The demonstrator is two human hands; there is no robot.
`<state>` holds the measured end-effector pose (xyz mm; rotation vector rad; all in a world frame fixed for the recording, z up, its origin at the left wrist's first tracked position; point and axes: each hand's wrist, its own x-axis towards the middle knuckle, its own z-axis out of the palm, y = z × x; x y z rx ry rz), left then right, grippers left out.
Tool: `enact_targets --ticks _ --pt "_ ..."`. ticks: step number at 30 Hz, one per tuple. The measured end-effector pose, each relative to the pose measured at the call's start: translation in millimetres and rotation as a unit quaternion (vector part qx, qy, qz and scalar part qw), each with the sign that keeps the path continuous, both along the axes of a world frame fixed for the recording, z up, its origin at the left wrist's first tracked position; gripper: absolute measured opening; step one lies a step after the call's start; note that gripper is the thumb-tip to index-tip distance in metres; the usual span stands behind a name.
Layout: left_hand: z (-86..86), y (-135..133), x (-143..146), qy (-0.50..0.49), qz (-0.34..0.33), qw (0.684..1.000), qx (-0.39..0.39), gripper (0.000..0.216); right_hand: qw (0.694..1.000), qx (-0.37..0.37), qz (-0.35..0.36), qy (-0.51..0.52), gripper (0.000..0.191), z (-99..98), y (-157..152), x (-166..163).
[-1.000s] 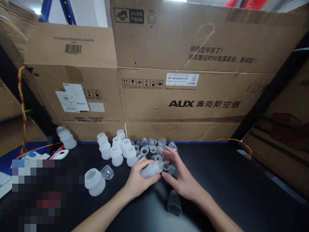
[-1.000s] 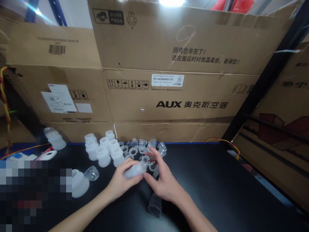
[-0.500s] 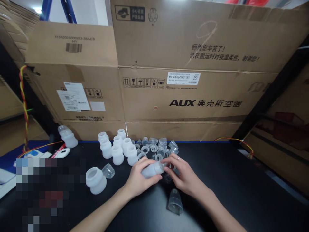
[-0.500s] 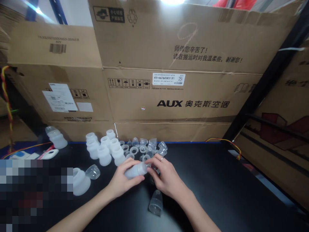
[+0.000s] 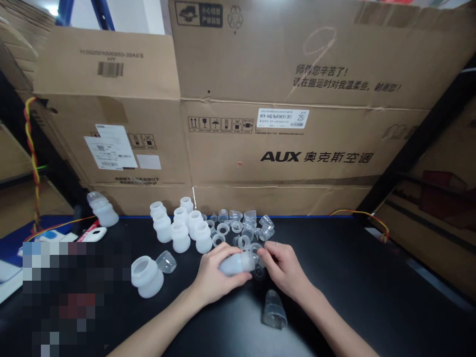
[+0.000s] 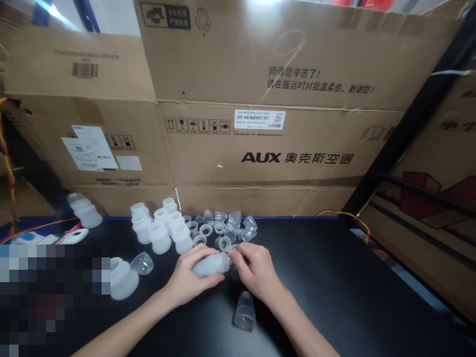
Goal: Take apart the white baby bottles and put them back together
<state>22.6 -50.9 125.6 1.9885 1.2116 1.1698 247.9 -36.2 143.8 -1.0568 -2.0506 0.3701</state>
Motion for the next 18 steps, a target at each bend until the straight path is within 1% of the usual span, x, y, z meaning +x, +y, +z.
enact_targets --ticks 1,2,3,4,6,7,9,10,11,14,16,18 --pt "-0.2 0.1 -0.3 0.001 -0.001 1.000 0.001 0.040 1.000 -0.015 -0.003 0.023 0.049 -1.3 0.6 0.7" --pt "-0.5 0.3 -0.7 -0.001 -0.003 1.000 0.002 0.040 0.999 -0.035 0.006 0.041 0.047 -1.6 0.5 1.4" --pt "-0.9 0.8 -1.2 -0.005 -0.008 1.000 0.002 0.040 0.997 -0.057 0.026 0.050 0.040 -0.6 -0.4 1.6" --pt "-1.2 1.3 -1.7 -0.012 -0.012 1.000 0.000 0.039 0.994 -0.081 0.049 0.054 0.038 1.5 -2.1 1.5" --pt "-1.9 2.5 -2.7 -0.022 -0.020 1.000 0.002 0.037 0.987 -0.119 0.099 0.047 0.054 7.7 -6.9 -0.5" --pt "-2.2 2.8 -3.0 -0.024 -0.029 0.999 0.004 0.039 0.984 -0.128 0.118 0.037 0.053 10.9 -9.5 -2.2" --pt "-3.1 2.6 -3.0 -0.022 -0.052 0.998 0.007 0.046 0.982 -0.128 0.139 0.018 0.033 15.3 -13.8 -6.4" --pt "-3.7 1.8 -2.6 -0.019 -0.058 0.998 0.016 0.047 0.983 -0.122 0.139 0.012 0.024 15.9 -15.3 -8.6" --pt "-4.3 0.6 -2.1 -0.013 -0.058 0.998 0.030 0.047 0.984 -0.117 0.133 0.007 0.020 15.4 -16.4 -10.8" --pt "-6.6 -4.9 0.7 0.046 -0.020 0.991 0.123 0.036 0.991 -0.093 0.096 0.012 0.020 9.0 -17.4 -16.5" --pt "-7.9 -8.8 3.1 0.103 0.001 0.978 0.182 0.027 0.995 -0.065 0.071 0.029 0.026 3.5 -15.5 -18.9" --pt "-8.8 -11.0 5.5 0.131 0.010 0.973 0.190 0.025 0.995 -0.054 0.063 0.055 0.036 -0.8 -10.6 -19.0"
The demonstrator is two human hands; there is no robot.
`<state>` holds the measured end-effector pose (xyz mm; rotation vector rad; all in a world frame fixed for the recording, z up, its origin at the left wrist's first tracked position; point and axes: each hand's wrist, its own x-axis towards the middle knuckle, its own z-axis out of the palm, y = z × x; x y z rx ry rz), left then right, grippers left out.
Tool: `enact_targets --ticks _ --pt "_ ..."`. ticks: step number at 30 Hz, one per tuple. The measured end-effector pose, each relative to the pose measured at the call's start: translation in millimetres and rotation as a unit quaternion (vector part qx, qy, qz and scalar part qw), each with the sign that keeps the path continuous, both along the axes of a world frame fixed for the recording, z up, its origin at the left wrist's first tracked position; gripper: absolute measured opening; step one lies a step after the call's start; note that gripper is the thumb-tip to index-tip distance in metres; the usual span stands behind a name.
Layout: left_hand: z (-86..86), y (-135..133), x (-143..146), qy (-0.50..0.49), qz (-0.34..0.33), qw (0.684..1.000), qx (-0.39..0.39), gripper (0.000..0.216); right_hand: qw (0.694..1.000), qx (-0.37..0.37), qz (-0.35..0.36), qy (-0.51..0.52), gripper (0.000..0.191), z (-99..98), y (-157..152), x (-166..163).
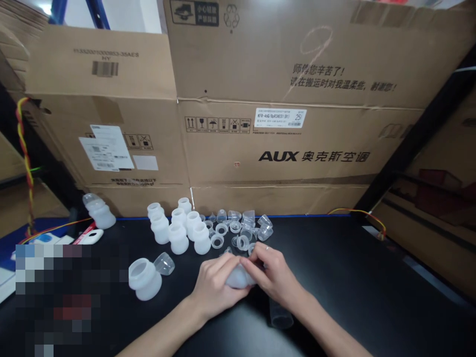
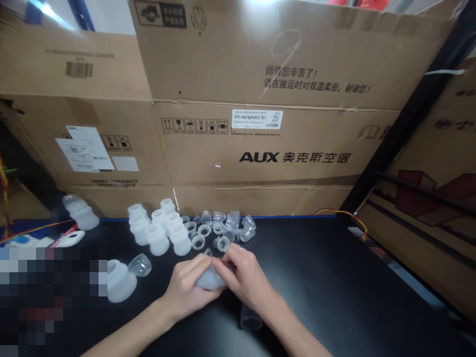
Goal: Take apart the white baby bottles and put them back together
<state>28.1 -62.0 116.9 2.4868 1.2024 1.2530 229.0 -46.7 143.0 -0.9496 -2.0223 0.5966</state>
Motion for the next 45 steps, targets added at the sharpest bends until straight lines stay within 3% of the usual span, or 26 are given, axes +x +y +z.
enact_targets --ticks 3,6,9,13,15,17,20,22,24,28,30,32,37,43,45 --pt "-0.1 1.5 1.2 -0.019 0.026 0.999 -0.032 0.035 0.995 -0.054 0.007 0.077 0.041 -4.7 13.1 6.0" --pt "0.7 7.1 -2.6 -0.051 0.072 0.995 -0.046 0.034 0.982 -0.106 -0.049 0.150 0.044 -7.8 28.2 19.1" --pt "1.8 12.2 -8.3 -0.085 0.110 0.988 -0.067 0.031 0.992 -0.076 -0.068 0.078 0.022 -8.0 38.1 36.4" --pt "3.6 14.2 -10.8 -0.108 0.130 0.981 -0.095 0.032 0.998 -0.052 -0.009 -0.037 0.055 -4.4 39.0 56.2" --pt "4.7 13.9 -10.0 -0.104 0.128 0.981 -0.100 0.031 0.996 -0.056 -0.001 -0.073 0.062 -0.8 36.8 60.7" --pt "5.7 13.7 -9.3 -0.104 0.125 0.982 -0.101 0.031 0.995 -0.051 -0.006 -0.090 0.056 4.8 34.6 62.0" --pt "5.9 14.3 -9.2 -0.104 0.129 0.981 -0.101 0.031 0.995 -0.050 -0.003 -0.090 0.031 16.4 31.0 62.7" --pt "5.3 14.9 -9.4 -0.099 0.128 0.981 -0.103 0.030 0.990 -0.105 0.017 -0.087 0.013 24.4 27.6 66.0" --pt "4.3 15.4 -9.4 -0.094 0.126 0.982 -0.104 0.029 0.973 -0.203 0.048 -0.100 0.007 30.9 22.8 72.3" --pt "3.4 15.8 -9.0 -0.093 0.127 0.982 -0.108 0.030 0.914 -0.350 0.157 -0.133 0.045 37.8 11.7 84.0" --pt "4.1 15.8 -8.9 -0.095 0.125 0.981 -0.112 0.029 0.891 -0.372 0.228 -0.127 0.063 38.4 7.3 83.6" --pt "5.1 15.7 -8.9 -0.097 0.121 0.981 -0.115 0.029 0.884 -0.362 0.264 -0.134 0.064 36.8 4.9 78.8" --pt "6.1 14.6 -8.7 -0.092 0.111 0.983 -0.112 0.028 0.926 -0.283 0.218 -0.122 0.039 30.3 6.9 64.3" --pt "6.1 13.2 -8.3 -0.086 0.083 0.990 -0.080 0.028 0.936 -0.283 0.125 0.166 0.045 29.3 17.7 56.9" --pt "5.7 13.4 -8.7 -0.079 0.076 0.992 -0.063 0.029 0.951 -0.241 0.073 0.181 0.047 27.2 22.1 56.3"
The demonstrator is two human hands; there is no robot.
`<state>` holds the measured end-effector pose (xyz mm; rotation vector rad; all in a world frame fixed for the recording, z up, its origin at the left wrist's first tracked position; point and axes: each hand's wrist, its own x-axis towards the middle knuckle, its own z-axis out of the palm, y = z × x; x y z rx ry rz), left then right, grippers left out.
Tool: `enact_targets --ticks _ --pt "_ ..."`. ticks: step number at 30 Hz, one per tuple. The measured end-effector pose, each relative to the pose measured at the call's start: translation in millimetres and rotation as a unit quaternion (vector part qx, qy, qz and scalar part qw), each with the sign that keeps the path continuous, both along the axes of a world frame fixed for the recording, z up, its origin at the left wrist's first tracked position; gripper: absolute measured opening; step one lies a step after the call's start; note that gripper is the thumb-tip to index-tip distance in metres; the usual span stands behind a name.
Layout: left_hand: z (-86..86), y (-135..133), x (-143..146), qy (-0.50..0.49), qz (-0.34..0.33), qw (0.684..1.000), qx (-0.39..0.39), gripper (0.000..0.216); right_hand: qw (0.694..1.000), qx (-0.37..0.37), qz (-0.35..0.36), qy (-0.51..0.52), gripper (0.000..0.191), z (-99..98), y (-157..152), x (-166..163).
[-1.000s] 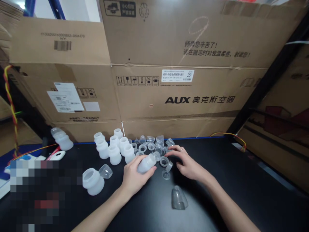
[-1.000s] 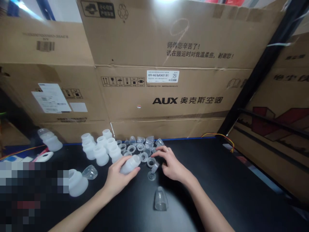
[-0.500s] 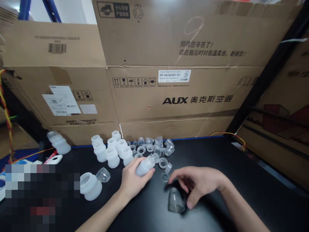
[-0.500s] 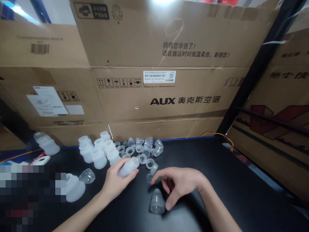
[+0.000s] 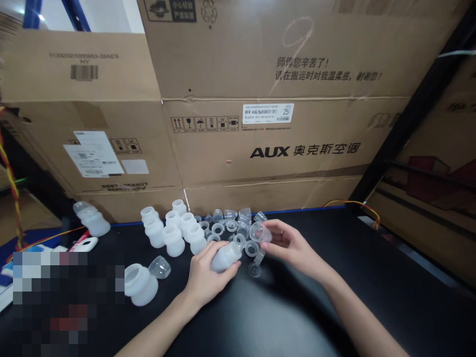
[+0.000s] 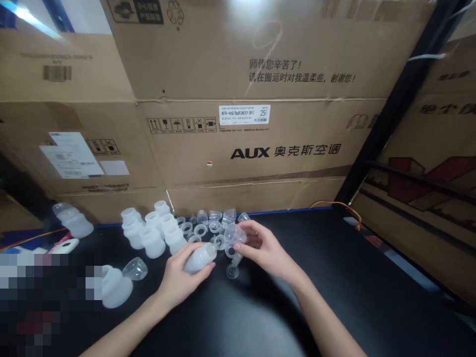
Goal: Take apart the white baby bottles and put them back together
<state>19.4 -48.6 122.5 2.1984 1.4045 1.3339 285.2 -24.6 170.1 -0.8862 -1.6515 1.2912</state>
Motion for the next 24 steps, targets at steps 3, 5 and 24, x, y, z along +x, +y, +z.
enact_targets --ticks 3,5,24 --pt "-2.4 0.7 -0.5 0.023 -0.002 0.999 0.028 0.034 0.991 0.085 -0.051 -0.093 0.041 -3.0 2.7 -0.5" --pt "-4.6 1.1 -0.5 0.046 -0.005 0.998 0.048 0.039 0.981 0.127 -0.049 -0.141 0.034 -3.5 0.5 -2.7" --pt "-1.0 -5.4 -1.9 0.055 -0.096 0.991 0.075 0.042 0.966 0.119 0.033 -0.227 0.039 -6.6 -16.0 -17.0"
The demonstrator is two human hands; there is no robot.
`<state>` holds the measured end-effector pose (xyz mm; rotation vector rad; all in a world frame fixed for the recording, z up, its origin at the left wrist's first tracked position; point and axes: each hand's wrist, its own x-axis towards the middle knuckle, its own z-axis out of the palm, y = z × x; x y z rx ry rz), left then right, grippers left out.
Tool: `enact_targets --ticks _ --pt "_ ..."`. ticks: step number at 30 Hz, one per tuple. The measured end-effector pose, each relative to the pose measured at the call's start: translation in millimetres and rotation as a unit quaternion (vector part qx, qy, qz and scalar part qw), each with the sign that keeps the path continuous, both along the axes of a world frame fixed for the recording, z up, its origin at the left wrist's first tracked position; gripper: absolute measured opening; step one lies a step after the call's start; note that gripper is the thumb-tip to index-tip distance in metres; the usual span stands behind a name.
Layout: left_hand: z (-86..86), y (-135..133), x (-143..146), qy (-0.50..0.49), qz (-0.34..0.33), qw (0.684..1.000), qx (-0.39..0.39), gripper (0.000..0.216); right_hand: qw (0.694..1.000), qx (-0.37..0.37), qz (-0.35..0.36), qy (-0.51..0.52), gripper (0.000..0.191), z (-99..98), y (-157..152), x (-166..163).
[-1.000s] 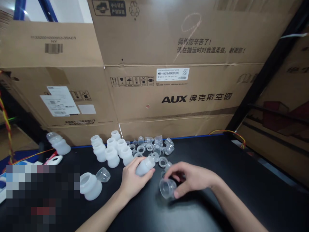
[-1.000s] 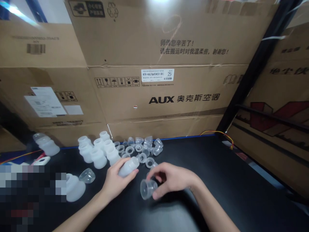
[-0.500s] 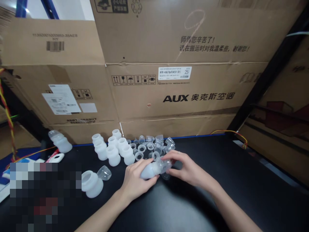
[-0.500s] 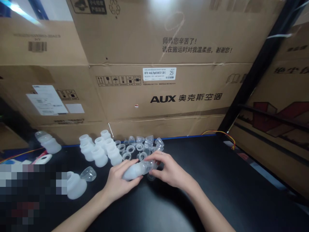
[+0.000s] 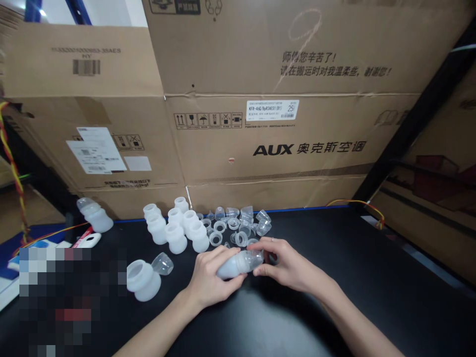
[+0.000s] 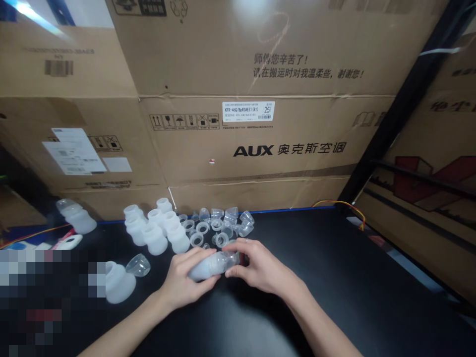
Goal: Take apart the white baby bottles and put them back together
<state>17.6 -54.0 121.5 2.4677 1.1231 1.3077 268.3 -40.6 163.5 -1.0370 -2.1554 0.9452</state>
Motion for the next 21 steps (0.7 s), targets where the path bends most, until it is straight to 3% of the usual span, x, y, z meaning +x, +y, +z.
enact_targets --ticks 7,13,17,21 --pt "1.1 -4.7 5.7 0.008 0.001 0.999 0.046 0.044 0.998 0.030 0.000 -0.059 0.027 7.1 -6.4 -6.1" --pt "1.0 -4.0 10.8 0.000 -0.030 0.993 0.110 0.048 0.988 0.062 -0.059 -0.126 0.055 -8.6 -7.1 -23.6" --pt "0.7 -2.2 12.1 -0.001 0.008 0.993 0.120 0.046 0.990 0.054 -0.112 -0.067 0.058 -5.1 -9.3 -28.0" --pt "-3.2 -3.6 9.9 0.018 0.053 0.992 0.112 0.073 0.981 0.059 -0.155 0.105 0.038 4.8 0.0 -12.5"
